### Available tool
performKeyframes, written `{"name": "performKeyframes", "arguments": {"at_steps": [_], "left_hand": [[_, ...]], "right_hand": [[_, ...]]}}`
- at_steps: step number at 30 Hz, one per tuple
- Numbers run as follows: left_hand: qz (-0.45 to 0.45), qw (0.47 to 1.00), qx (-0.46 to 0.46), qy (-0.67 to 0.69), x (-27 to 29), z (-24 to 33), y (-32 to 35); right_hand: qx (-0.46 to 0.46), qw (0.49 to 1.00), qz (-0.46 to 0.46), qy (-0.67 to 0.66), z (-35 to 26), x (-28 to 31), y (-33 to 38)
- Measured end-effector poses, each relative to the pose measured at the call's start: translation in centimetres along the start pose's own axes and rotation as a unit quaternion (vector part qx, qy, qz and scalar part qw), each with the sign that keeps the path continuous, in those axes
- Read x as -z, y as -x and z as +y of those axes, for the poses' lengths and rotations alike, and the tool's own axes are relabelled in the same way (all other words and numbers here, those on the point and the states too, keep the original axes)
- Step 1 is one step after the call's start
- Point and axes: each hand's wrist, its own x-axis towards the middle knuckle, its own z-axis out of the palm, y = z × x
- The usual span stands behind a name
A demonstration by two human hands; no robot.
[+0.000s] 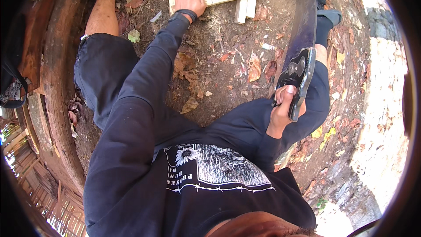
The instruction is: The person sits on the ground and uses a hand saw to cut small rectangular pieces of light-colored wood. They hold the wood with one hand and saw with the other, producing small cut segments that accumulate on the ground.
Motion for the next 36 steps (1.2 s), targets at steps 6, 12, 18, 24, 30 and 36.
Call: {"name": "performKeyframes", "arguments": {"at_steps": [6,12,18,24,30,36], "left_hand": [[-0.045,0.998,0.024,0.026,-0.3,0.2,-0.4],[0.003,0.991,0.058,0.125,2.5,-0.6,-1.8],[-0.035,0.999,0.002,-0.008,0.0,0.3,0.3],[0.014,0.998,-0.002,0.069,1.4,0.4,1.3],[0.077,0.990,-0.106,0.048,2.6,1.1,4.7],[0.060,0.992,-0.070,0.089,2.7,2.3,6.4]], "right_hand": [[0.009,1.000,0.009,-0.023,-0.3,0.3,-0.4],[0.018,1.000,0.013,0.005,0.0,1.1,-0.6],[0.003,1.000,0.015,-0.025,0.5,0.4,-0.4],[0.001,1.000,0.010,-0.019,0.5,0.8,-0.1],[-0.037,0.999,0.003,-0.007,1.7,0.3,0.6],[-0.030,0.999,-0.019,0.028,2.2,0.4,1.2]]}}
